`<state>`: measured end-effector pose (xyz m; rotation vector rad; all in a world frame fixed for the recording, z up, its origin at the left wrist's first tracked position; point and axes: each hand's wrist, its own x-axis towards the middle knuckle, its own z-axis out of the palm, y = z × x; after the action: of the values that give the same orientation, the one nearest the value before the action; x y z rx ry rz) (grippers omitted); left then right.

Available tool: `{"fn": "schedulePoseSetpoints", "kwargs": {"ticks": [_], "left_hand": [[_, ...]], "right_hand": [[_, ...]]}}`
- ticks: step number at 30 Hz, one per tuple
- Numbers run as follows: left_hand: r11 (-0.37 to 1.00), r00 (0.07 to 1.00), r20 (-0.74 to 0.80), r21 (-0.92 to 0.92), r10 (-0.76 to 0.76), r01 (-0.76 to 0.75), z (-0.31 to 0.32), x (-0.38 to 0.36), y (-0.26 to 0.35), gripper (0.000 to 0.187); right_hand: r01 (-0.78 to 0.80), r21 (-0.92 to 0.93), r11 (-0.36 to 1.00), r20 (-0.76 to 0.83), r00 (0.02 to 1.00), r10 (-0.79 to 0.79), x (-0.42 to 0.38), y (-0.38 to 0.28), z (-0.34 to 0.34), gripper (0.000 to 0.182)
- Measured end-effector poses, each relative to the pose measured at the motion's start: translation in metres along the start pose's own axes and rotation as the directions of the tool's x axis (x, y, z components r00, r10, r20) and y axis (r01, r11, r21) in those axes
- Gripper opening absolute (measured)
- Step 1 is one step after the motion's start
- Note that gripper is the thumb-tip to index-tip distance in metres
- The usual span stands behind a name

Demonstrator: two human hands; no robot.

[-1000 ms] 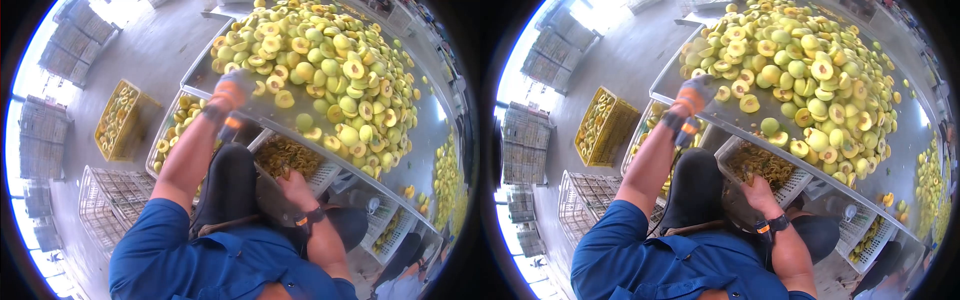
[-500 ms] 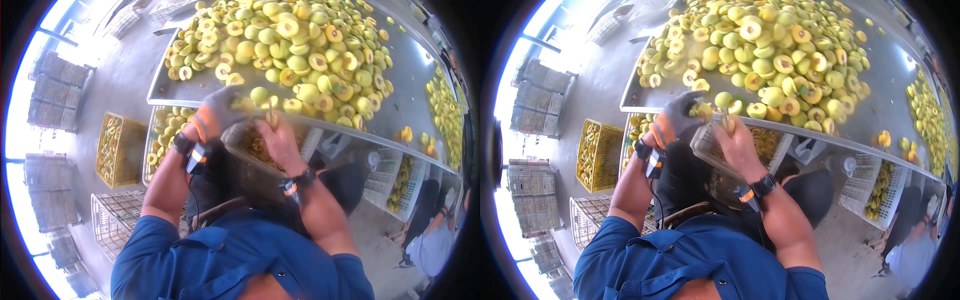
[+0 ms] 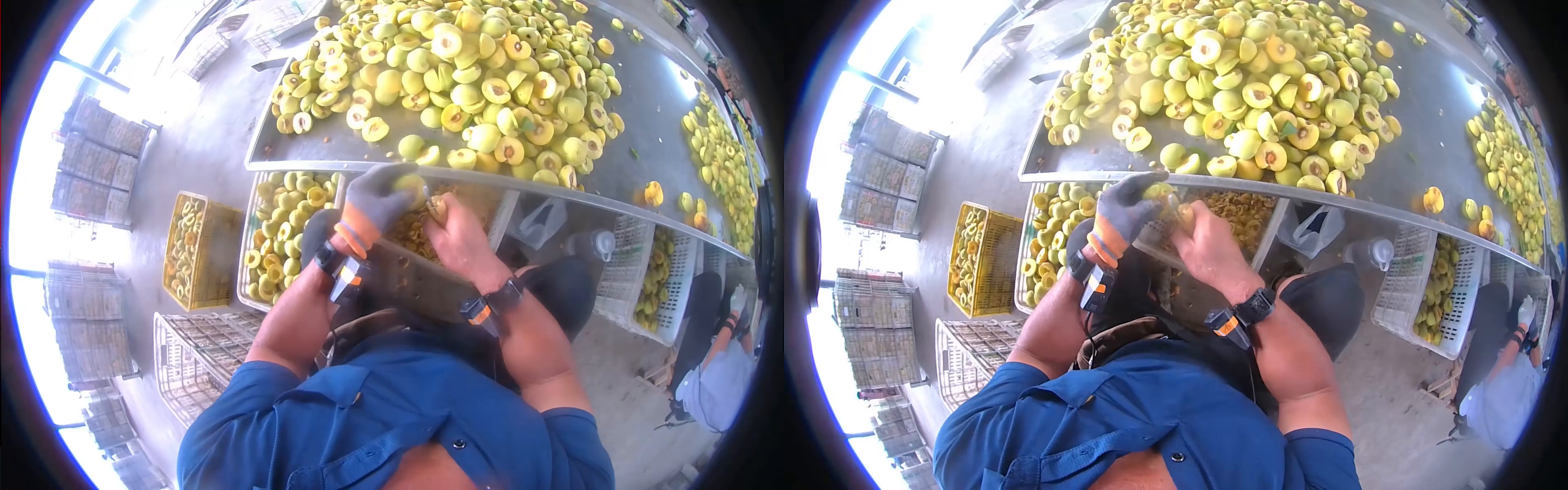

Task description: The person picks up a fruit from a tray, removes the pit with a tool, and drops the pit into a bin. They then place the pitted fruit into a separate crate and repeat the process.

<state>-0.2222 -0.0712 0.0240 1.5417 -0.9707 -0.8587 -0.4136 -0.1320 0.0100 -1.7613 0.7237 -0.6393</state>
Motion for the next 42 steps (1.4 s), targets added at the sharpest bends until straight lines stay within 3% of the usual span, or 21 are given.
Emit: {"fn": "schedulePoseSetpoints", "kwargs": {"ticks": [5,8,11,14,15,17,20,21,23,25,27,28,31,32,35,37,38,40,42], "left_hand": [[0.969,0.989,0.064,0.2,0.134,-0.145,0.004,-0.003,0.003,0.045],[0.968,0.993,0.121,0.248,0.011,-0.041,-0.002,-0.002,0.007,0.045],[0.932,0.983,0.183,0.359,-0.017,-0.05,-0.006,-0.002,0.017,0.044],[0.769,0.976,0.191,0.605,0.108,-0.204,-0.002,0.002,0.027,0.045],[0.814,0.978,0.187,0.551,0.095,-0.185,-0.002,0.003,0.029,0.044],[0.889,0.981,0.184,0.438,0.056,-0.133,-0.006,0.002,0.031,0.041],[0.988,0.99,-0.055,0.094,0.131,-0.126,0.017,-0.002,0.01,0.038],[0.977,0.963,-0.176,0.095,0.203,-0.189,0.029,-0.004,-0.004,0.031],[0.971,0.941,-0.256,0.155,0.22,-0.185,0.038,-0.007,-0.008,0.028],[0.967,0.93,-0.309,0.212,0.201,-0.139,0.045,-0.009,-0.001,0.026],[0.967,0.921,-0.348,0.235,0.174,-0.094,0.051,-0.009,0.003,0.025],[0.969,0.92,-0.359,0.234,0.158,-0.075,0.052,-0.009,0.004,0.024],[0.691,0.856,-0.163,0.671,0.49,-0.268,0.049,-0.016,0.009,0.024],[0.718,0.872,-0.186,0.656,0.452,-0.233,0.051,-0.016,0.008,0.024],[0.775,0.893,-0.233,0.607,0.386,-0.177,0.055,-0.013,0.003,0.025],[0.788,0.882,-0.23,0.576,0.41,-0.216,0.054,-0.009,-0.005,0.025],[0.884,0.921,-0.261,0.441,0.29,-0.154,0.051,-0.006,-0.007,0.025],[0.99,0.963,-0.266,0.142,0.031,0.007,0.044,0.002,-0.007,0.025],[0.993,0.952,-0.281,-0.051,-0.121,0.111,0.042,0.009,-0.006,0.026]], "right_hand": [[-0.065,-0.139,0.988,0.056,0.996,0.073,0.002,-0.003,-0.009,0.028],[-0.079,-0.216,0.973,0.139,0.984,0.111,0.0,-0.004,-0.01,0.029],[-0.005,-0.01,1.0,0.204,0.979,0.007,0.0,-0.009,-0.007,0.029],[0.03,-0.197,0.98,0.057,0.998,-0.019,0.009,0.037,0.022,0.018],[-0.147,0.022,0.989,0.169,0.975,0.141,0.011,0.028,0.015,0.014],[-0.531,0.37,0.763,0.472,0.814,0.338,0.012,0.003,0.0,0.007],[-0.554,0.68,0.48,0.457,0.832,0.313,0.011,0.008,0.013,0.017],[-0.563,0.649,0.512,0.479,0.825,0.3,0.014,0.01,0.013,0.015],[-0.587,0.581,0.563,0.527,0.799,0.289,0.013,0.02,0.015,0.015],[-0.103,0.371,0.923,0.128,0.99,0.059,0.013,0.033,0.038,0.014],[0.097,0.173,0.98,0.01,0.995,-0.101,0.012,0.034,0.04,0.018],[0.056,0.184,0.981,0.053,0.996,-0.067,0.01,0.03,0.033,0.021],[0.03,0.266,0.964,0.141,0.988,-0.069,0.011,0.021,0.023,0.024],[0.035,0.301,0.953,0.165,0.982,-0.088,0.011,0.022,0.022,0.024],[0.101,0.127,0.987,0.178,0.976,-0.123,0.01,0.025,0.018,0.026],[0.085,0.218,0.972,0.157,0.98,-0.121,0.009,0.029,0.022,0.026],[0.079,0.264,0.961,0.147,0.982,-0.121,0.009,0.03,0.024,0.027],[-0.173,0.252,0.952,0.296,0.951,0.094,0.006,0.008,0.011,0.022],[-0.366,0.261,0.893,0.422,0.875,0.235,0.007,-0.007,-0.001,0.023]]}}
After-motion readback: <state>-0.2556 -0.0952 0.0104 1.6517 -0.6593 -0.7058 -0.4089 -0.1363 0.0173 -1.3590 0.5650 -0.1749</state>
